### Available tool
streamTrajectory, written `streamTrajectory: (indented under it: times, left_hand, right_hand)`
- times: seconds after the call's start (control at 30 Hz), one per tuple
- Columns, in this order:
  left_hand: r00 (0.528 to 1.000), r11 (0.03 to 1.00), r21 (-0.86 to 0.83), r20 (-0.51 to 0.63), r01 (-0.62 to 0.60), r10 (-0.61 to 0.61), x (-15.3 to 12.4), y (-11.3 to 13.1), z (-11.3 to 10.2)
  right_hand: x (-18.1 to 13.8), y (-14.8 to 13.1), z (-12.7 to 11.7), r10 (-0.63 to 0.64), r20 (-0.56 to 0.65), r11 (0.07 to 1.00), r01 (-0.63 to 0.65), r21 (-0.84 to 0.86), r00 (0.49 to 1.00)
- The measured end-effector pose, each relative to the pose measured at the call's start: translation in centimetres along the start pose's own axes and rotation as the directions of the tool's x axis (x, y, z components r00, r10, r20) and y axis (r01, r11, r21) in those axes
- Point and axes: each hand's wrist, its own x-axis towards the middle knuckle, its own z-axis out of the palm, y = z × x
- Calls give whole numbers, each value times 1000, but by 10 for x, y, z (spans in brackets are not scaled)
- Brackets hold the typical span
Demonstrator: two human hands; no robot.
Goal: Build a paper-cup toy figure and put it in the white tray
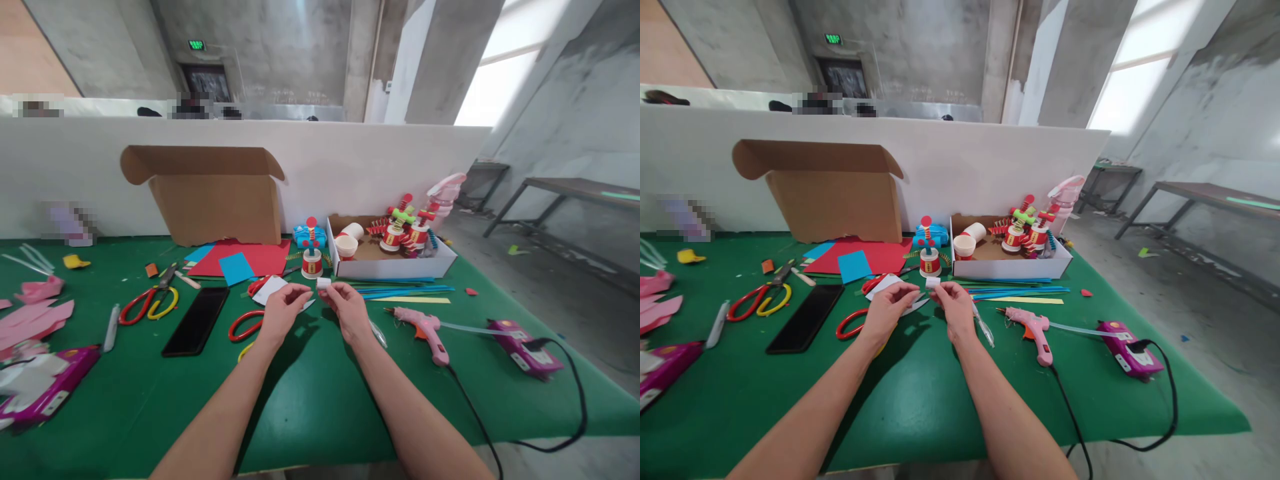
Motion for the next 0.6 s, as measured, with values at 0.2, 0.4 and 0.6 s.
streamTrajectory:
  times: [0.2,0.4,0.6]
  left_hand:
    - [982,978,-143,139,150,-130,-1,3,2]
    - [987,960,-233,55,159,-150,-2,2,6]
    - [987,943,-296,-13,149,-161,1,-2,6]
  right_hand:
    - [-6,-4,2,27,118,998,-20,-60,993]
    - [-7,-3,4,-23,82,992,33,-121,996]
    - [-10,-5,5,-244,178,909,289,-302,953]
